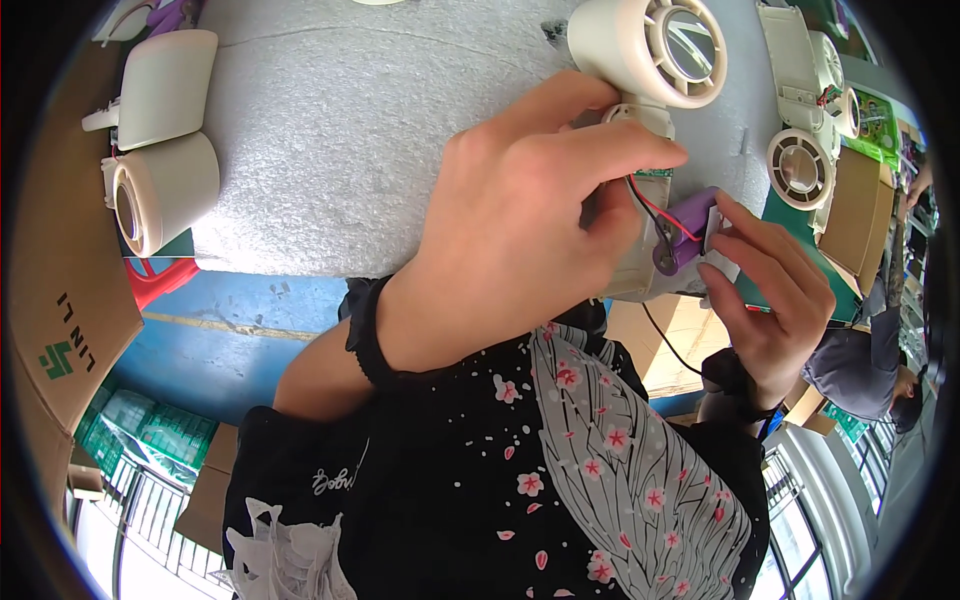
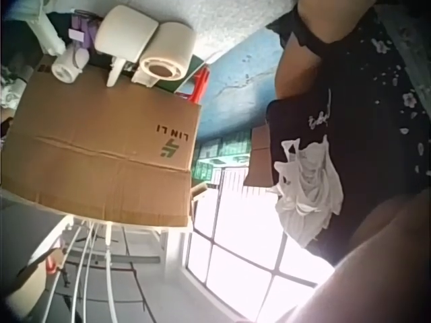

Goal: The person connects a battery to a circuit board inside a fan housing by hand, then sets the housing aside. They pick up a box of batteries, remove one, and connect it to the circuit board of another fan housing.

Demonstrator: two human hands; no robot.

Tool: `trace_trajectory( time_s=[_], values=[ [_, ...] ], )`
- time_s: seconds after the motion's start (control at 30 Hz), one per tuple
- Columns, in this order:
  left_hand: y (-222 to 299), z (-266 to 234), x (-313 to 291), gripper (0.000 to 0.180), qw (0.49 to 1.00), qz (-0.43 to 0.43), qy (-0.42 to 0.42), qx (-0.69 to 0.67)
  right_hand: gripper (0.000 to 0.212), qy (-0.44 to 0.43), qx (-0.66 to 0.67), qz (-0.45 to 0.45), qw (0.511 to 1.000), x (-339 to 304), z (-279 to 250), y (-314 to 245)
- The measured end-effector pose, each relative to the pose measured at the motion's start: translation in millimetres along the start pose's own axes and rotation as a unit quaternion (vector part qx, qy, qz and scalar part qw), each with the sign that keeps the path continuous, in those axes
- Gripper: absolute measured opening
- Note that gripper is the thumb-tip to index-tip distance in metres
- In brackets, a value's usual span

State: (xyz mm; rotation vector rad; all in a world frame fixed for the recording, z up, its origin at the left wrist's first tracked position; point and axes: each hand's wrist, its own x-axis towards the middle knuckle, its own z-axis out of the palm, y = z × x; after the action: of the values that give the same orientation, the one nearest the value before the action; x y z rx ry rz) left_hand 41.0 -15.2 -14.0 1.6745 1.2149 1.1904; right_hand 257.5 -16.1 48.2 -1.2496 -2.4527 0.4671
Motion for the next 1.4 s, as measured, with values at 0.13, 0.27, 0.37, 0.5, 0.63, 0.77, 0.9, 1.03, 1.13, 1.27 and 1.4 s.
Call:
trace_trajectory(
  time_s=[0.13, 0.27, 0.37, 0.5, 0.63, 0.77, 0.9, 1.03, 1.13, 1.27, 1.4],
  values=[
    [1, -2, 1, 0.042, 1.0, -0.018, -0.006, -0.007, 0.017, -0.005, 0.019, 0.01, 1.0, 1, 0, 1],
    [0, 0, 4, 0.042, 1.0, -0.004, -0.007, -0.009, 0.018, -0.01, 0.021, 0.013, 1.0, 1, -2, 2],
    [4, -3, 3, 0.042, 1.0, -0.024, -0.017, -0.01, 0.019, -0.008, 0.008, 0.015, 1.0, 2, -6, -1],
    [8, -4, 4, 0.036, 0.999, -0.033, -0.005, -0.01, 0.019, -0.034, 0.046, 0.059, 0.997, 7, -1, -7],
    [13, -6, 5, 0.04, 0.998, -0.05, -0.02, -0.007, 0.021, -0.043, 0.084, 0.085, 0.992, 2, -10, -2],
    [12, -7, 3, 0.04, 0.998, -0.058, -0.033, -0.004, 0.019, -0.006, 0.087, 0.104, 0.991, -1, -28, 12],
    [13, -7, 4, 0.039, 0.998, -0.046, -0.038, -0.006, 0.013, 0.166, 0.025, 0.313, 0.935, -24, -87, 57],
    [17, -8, 11, 0.039, 0.997, -0.049, -0.056, -0.013, 0.028, 0.248, -0.237, 0.416, 0.842, -47, -128, 93],
    [13, -12, 10, 0.04, 0.995, -0.058, -0.076, -0.012, 0.025, 0.152, 0.129, 0.142, 0.97, -2, -95, 20],
    [10, -14, 5, 0.038, 0.994, -0.096, -0.057, -0.008, 0.014, 0.004, 0.504, -0.333, 0.797, 46, -36, -49],
    [14, -12, 9, 0.037, 0.995, -0.08, -0.058, 0.008, 0.031, -0.035, 0.53, -0.366, 0.764, 61, -58, -57]
  ],
)
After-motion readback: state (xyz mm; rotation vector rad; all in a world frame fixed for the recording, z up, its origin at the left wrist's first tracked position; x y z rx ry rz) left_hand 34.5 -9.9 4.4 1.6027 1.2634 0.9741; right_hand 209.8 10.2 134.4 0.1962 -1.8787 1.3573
